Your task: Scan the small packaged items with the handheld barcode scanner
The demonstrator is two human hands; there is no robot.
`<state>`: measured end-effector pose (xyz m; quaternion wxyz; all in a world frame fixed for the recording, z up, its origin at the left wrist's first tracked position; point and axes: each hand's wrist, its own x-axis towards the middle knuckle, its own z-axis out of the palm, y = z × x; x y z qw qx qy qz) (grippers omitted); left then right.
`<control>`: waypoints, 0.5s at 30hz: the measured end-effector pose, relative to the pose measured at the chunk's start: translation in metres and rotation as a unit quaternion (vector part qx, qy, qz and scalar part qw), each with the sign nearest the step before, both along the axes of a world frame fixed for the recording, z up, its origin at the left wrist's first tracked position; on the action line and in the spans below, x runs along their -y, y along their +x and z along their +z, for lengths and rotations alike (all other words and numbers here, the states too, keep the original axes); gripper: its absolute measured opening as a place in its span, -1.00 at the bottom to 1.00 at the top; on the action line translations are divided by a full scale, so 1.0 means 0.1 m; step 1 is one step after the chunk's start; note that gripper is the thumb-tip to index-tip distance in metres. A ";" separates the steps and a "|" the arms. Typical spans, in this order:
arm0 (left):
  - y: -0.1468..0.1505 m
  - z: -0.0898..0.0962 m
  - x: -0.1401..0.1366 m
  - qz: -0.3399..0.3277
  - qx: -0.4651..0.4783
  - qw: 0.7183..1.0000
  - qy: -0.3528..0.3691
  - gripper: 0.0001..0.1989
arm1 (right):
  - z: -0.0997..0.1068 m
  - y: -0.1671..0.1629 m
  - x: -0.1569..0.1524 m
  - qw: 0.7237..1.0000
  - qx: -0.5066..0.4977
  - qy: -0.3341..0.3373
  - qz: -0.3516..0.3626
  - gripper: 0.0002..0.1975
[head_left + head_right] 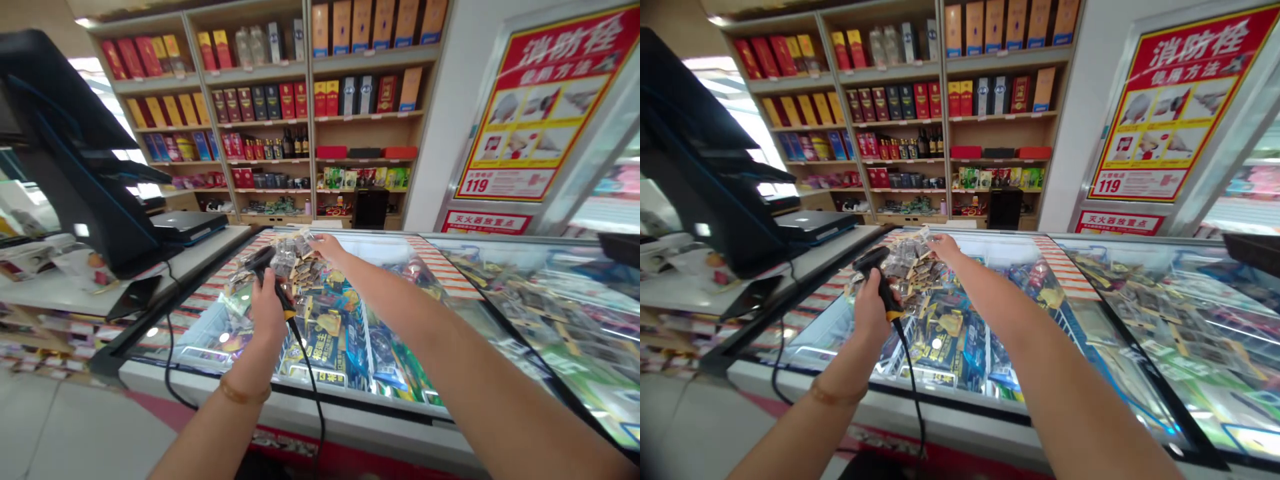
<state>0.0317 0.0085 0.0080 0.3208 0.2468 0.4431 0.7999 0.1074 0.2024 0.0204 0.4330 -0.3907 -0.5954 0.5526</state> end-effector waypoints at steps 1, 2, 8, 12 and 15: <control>-0.05 0.00 0.01 0.007 -0.001 1.000 0.000 -0.64 | 0.01 -0.13 0.01 1.000 -0.008 -0.004 0.006 -0.77; -0.09 0.00 0.02 0.014 0.000 1.000 0.000 -0.64 | 0.01 -0.23 0.02 1.000 -0.019 -0.009 0.012 -0.78; -0.08 0.03 -0.04 0.019 0.000 1.000 -0.005 -0.65 | -0.10 -0.06 0.01 0.999 -0.049 0.003 0.009 -0.72; 0.19 0.01 -0.19 -0.015 0.008 1.000 -0.002 -0.65 | -0.32 0.68 -0.10 0.997 0.019 0.045 -0.052 -0.81; 0.50 -0.04 -0.33 -0.054 0.015 0.998 -0.009 -0.64 | -0.55 1.47 -0.21 0.982 0.112 0.077 -0.129 -0.80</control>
